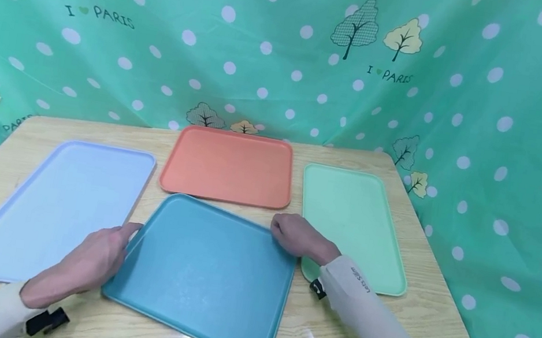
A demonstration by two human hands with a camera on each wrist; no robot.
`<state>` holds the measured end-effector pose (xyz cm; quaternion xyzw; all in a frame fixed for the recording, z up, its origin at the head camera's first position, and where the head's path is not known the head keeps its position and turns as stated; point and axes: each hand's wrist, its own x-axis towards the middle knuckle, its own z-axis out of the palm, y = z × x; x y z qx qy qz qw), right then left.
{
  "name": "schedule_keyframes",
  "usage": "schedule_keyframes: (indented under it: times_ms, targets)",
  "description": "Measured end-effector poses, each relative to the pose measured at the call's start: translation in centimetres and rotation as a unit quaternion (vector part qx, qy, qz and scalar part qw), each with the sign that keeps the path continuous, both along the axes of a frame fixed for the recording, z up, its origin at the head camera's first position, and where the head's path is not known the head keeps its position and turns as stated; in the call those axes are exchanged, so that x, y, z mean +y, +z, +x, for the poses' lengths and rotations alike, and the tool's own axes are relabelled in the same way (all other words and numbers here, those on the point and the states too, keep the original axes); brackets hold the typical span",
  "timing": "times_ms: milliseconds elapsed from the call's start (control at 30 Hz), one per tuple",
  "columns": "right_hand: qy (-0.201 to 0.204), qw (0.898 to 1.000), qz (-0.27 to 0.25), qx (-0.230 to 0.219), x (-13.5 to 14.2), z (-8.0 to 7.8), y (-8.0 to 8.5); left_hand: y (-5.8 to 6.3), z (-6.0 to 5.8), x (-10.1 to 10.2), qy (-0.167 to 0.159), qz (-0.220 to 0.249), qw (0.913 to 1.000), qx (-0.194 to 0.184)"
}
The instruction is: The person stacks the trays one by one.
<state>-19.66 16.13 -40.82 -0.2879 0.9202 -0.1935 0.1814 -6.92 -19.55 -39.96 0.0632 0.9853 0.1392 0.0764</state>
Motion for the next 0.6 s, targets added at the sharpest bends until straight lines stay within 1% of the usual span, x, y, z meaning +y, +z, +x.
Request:
schedule_keyframes:
  times_ms: [233, 367, 467, 600]
  targets:
    - [0.013, 1.0, 0.001, -0.012, -0.4, 0.6, 0.1, 0.1, -1.0, -0.1, 0.004, 0.001, 0.9999, 0.011]
    - [0.016, 1.0, -0.004, -0.017, -0.7, 1.2, -0.1, 0.0, -1.7, -0.1, 0.005, 0.011, 0.9996, 0.027]
    - [0.018, 0.999, -0.016, -0.021, -1.1, 1.5, -0.1, -0.1, -2.4, -0.1, -0.001, 0.022, 0.9987, 0.046]
    - [0.013, 0.999, -0.034, -0.035, -1.6, 1.9, -0.2, -0.2, -3.3, -0.2, -0.014, 0.042, 0.9972, 0.06]
